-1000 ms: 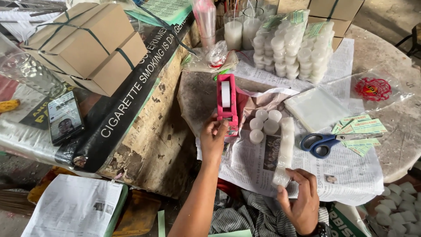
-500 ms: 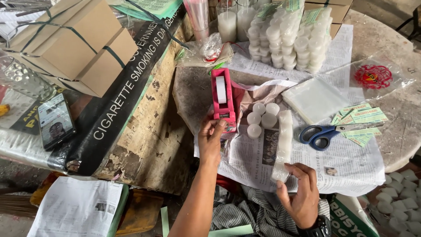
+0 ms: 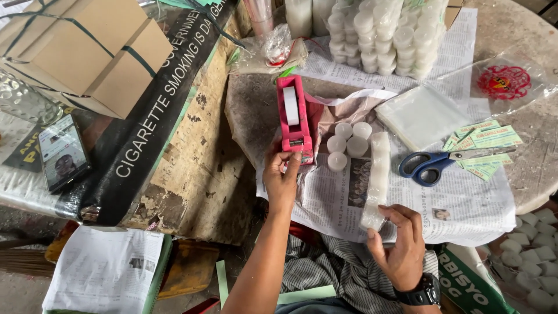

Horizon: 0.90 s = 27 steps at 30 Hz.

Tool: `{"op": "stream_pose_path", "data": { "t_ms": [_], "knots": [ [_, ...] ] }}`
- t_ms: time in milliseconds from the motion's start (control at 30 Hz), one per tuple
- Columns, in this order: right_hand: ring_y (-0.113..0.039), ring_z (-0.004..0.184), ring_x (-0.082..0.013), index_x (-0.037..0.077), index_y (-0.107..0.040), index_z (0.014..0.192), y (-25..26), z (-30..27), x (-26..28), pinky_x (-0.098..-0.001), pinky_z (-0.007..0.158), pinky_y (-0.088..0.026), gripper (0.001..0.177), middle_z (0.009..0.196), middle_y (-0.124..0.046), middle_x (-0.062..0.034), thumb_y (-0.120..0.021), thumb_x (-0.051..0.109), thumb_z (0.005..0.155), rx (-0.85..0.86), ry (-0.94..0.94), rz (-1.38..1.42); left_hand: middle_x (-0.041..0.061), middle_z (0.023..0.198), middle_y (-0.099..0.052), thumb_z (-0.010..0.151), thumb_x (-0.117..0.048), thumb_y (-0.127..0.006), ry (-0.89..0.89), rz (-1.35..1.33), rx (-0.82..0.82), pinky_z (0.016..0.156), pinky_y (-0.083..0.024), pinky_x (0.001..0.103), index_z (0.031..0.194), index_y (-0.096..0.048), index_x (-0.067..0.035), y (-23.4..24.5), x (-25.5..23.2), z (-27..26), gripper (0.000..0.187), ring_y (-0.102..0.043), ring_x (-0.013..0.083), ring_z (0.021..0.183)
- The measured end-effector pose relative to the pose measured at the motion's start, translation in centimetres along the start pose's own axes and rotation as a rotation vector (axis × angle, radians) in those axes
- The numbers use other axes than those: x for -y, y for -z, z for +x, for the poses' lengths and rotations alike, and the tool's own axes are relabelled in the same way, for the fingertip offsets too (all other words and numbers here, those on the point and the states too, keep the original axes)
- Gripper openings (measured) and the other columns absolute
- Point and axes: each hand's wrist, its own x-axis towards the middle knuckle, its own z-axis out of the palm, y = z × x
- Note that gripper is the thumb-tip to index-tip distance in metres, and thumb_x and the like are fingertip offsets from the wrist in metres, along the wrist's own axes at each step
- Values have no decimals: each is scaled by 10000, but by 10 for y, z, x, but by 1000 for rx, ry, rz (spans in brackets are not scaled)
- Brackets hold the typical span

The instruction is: The person is packaging small white candles by wrapping them in plastic and trimming the excess with scissors.

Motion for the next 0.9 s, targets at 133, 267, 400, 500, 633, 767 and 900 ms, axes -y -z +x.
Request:
{"op": "stream_pose_path", "data": {
  "t_ms": [133, 267, 400, 500, 633, 767, 900],
  "knots": [
    [-505, 927, -279, -24, -466, 1015, 1, 1, 0, -350, 755, -454, 349, 982, -500, -174, -490, 261, 817, 1, 11, 5, 57, 899, -543, 760, -216, -612, -55, 143, -104, 709, -461, 250, 755, -601, -71, -6, 9, -1, 146, -566, 136, 789],
    [-508, 916, -288, -28, -472, 1011, 1, 3, 1, -360, 766, -446, 345, 978, -503, -182, -492, 257, 817, -3, -5, 11, 32, 892, -586, 762, -176, -585, -200, 312, -93, 733, -438, 265, 757, -602, -77, 1, -1, 3, 101, -558, 143, 810],
    [-509, 920, -287, -34, -469, 1007, 1, 2, -2, -346, 746, -451, 344, 980, -503, -181, -493, 253, 817, 4, 23, 16, 93, 871, -641, 776, -116, -582, -152, 354, 52, 672, -529, 285, 795, -565, -40, 25, 3, 10, 80, -623, 177, 784],
    [-520, 926, -281, -18, -476, 1018, 2, 4, -2, -338, 745, -464, 346, 990, -498, -170, -489, 265, 819, 4, 15, 23, 85, 989, -597, 811, -150, -538, -280, 338, 84, 757, -473, 299, 798, -545, -36, 32, -24, 7, 115, -578, 178, 880],
    [-530, 931, -267, 13, -492, 1040, 2, 0, -5, -332, 747, -480, 346, 1002, -489, -151, -496, 280, 820, 22, -5, 27, 104, 948, -549, 836, -107, -496, -389, 246, 367, 692, -453, 251, 825, -513, -34, 24, -69, -8, 75, -543, 184, 861],
    [-520, 928, -265, 17, -486, 1052, 2, -2, -5, -330, 736, -477, 346, 1005, -468, -151, -500, 272, 818, 28, 4, 25, 109, 907, -554, 851, -131, -448, -291, 112, 795, 728, -471, 300, 807, -487, -63, 7, -79, -11, 89, -546, 200, 840],
    [-521, 914, -263, 14, -490, 1056, 5, 0, -2, -327, 704, -478, 363, 990, -470, -152, -482, 287, 818, 53, -19, 19, 58, 812, -515, 854, -123, -495, -311, 127, 1132, 654, -427, 250, 820, -495, -54, -14, -97, -7, 77, -509, 157, 715]
  ]
}}
